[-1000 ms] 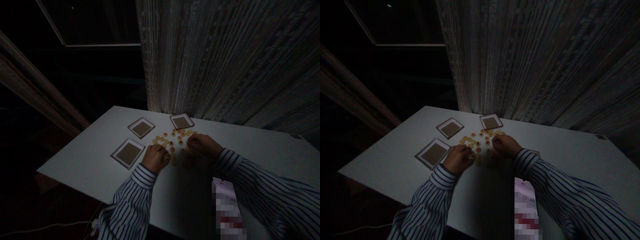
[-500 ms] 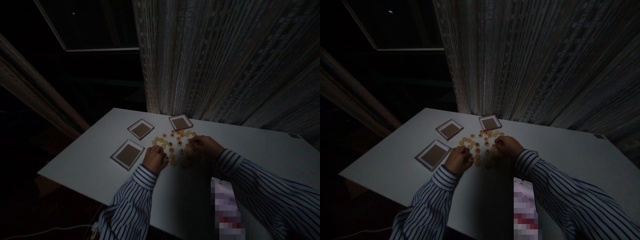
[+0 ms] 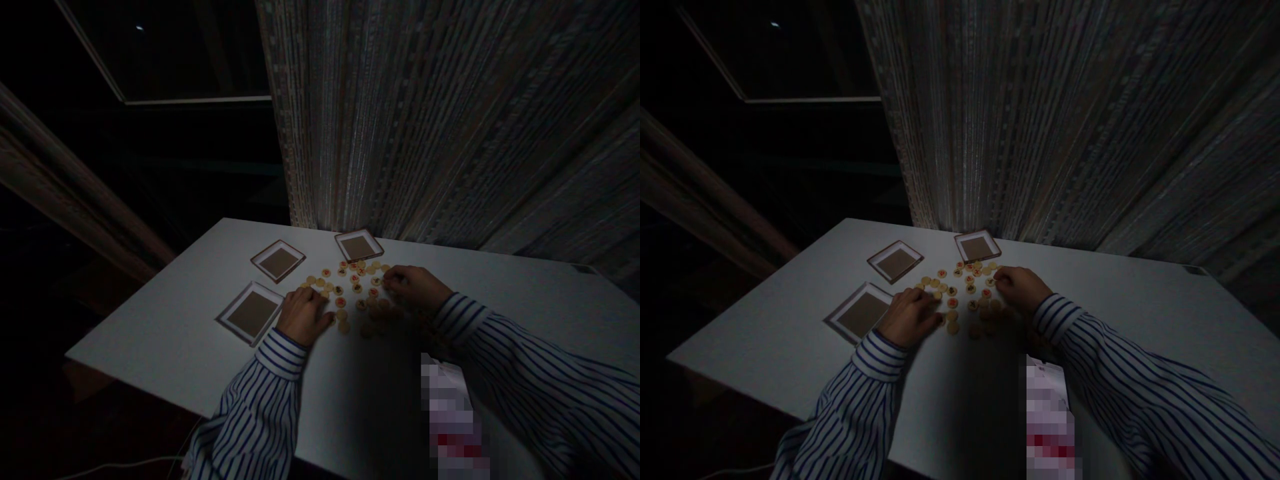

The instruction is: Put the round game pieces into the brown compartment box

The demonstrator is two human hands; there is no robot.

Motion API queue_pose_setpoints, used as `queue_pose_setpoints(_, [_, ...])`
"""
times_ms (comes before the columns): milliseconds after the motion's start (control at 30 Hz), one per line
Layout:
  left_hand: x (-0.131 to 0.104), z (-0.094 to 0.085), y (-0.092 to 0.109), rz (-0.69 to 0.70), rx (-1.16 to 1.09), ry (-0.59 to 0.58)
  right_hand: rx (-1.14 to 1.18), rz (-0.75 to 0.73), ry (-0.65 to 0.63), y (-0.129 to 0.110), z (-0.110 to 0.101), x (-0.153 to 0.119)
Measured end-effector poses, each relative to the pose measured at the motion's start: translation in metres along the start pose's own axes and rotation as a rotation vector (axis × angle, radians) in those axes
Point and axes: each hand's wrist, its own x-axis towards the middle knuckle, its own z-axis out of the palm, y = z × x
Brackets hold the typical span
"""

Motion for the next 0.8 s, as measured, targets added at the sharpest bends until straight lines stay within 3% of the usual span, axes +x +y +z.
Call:
queue_pose_setpoints(367, [0.031, -0.028, -0.018, -0.136, 0.024, 0.145, -0.005, 0.072, -0.012, 0.005, -0.007, 0.007])
queue_pose_setpoints(567, [0.040, -0.023, -0.018, -0.136, 0.001, 0.143, -0.021, 0.050, -0.010, 0.008, -0.014, 0.013])
queue_pose_setpoints(800, [0.056, -0.014, 0.000, -0.089, -0.030, 0.103, -0.125, 0.028, -0.039, 0.018, -0.012, 0.022])
